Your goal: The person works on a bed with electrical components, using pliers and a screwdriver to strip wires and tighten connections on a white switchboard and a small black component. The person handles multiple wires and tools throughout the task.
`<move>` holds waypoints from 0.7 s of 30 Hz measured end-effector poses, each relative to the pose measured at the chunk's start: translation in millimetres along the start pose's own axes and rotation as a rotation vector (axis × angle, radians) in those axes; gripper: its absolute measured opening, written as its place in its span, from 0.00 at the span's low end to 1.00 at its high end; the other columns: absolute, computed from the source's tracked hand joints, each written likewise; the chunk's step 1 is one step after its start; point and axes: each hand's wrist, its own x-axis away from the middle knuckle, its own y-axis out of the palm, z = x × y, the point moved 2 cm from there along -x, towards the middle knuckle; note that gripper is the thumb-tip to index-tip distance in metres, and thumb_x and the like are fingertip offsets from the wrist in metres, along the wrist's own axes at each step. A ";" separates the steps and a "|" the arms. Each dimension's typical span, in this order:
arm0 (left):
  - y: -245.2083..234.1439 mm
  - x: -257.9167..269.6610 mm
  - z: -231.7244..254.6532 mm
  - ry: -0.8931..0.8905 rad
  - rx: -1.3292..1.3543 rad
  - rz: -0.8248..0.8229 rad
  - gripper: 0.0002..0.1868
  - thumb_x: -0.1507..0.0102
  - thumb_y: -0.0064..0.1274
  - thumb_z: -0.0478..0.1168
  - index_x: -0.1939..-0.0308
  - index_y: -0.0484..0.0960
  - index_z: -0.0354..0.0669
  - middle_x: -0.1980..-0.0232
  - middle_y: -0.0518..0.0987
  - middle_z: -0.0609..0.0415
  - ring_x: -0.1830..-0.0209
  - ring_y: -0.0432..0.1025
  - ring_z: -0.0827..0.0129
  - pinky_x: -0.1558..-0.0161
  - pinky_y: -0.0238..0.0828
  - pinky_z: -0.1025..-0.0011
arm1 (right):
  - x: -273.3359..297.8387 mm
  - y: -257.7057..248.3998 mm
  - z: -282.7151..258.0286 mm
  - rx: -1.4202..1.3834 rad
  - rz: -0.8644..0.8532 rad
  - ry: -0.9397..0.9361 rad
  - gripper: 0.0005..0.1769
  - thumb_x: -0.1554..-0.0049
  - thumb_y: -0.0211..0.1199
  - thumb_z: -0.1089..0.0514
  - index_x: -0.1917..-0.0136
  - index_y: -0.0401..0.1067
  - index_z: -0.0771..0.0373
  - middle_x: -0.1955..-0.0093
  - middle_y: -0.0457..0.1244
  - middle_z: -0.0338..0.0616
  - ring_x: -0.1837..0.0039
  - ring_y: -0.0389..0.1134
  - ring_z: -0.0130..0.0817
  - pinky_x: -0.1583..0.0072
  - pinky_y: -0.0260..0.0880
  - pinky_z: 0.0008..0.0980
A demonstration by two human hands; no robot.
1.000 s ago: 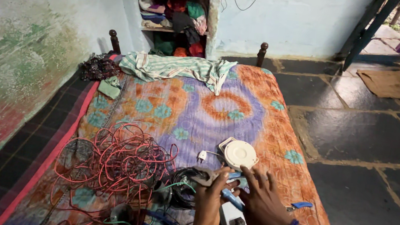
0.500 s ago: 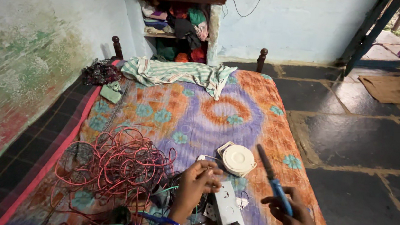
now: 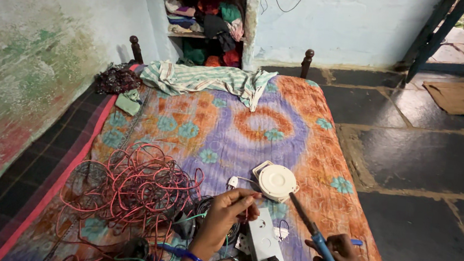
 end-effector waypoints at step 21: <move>21.5 8.2 38.7 -0.039 -0.317 0.177 0.09 0.43 0.66 0.37 0.71 0.84 0.34 0.78 0.80 0.56 0.84 0.66 0.79 0.79 0.61 0.78 | -12.9 -12.9 -82.0 0.952 0.251 -0.170 0.33 0.52 0.66 0.64 0.37 0.75 0.32 0.41 0.63 0.41 0.28 0.55 0.45 0.25 0.43 0.63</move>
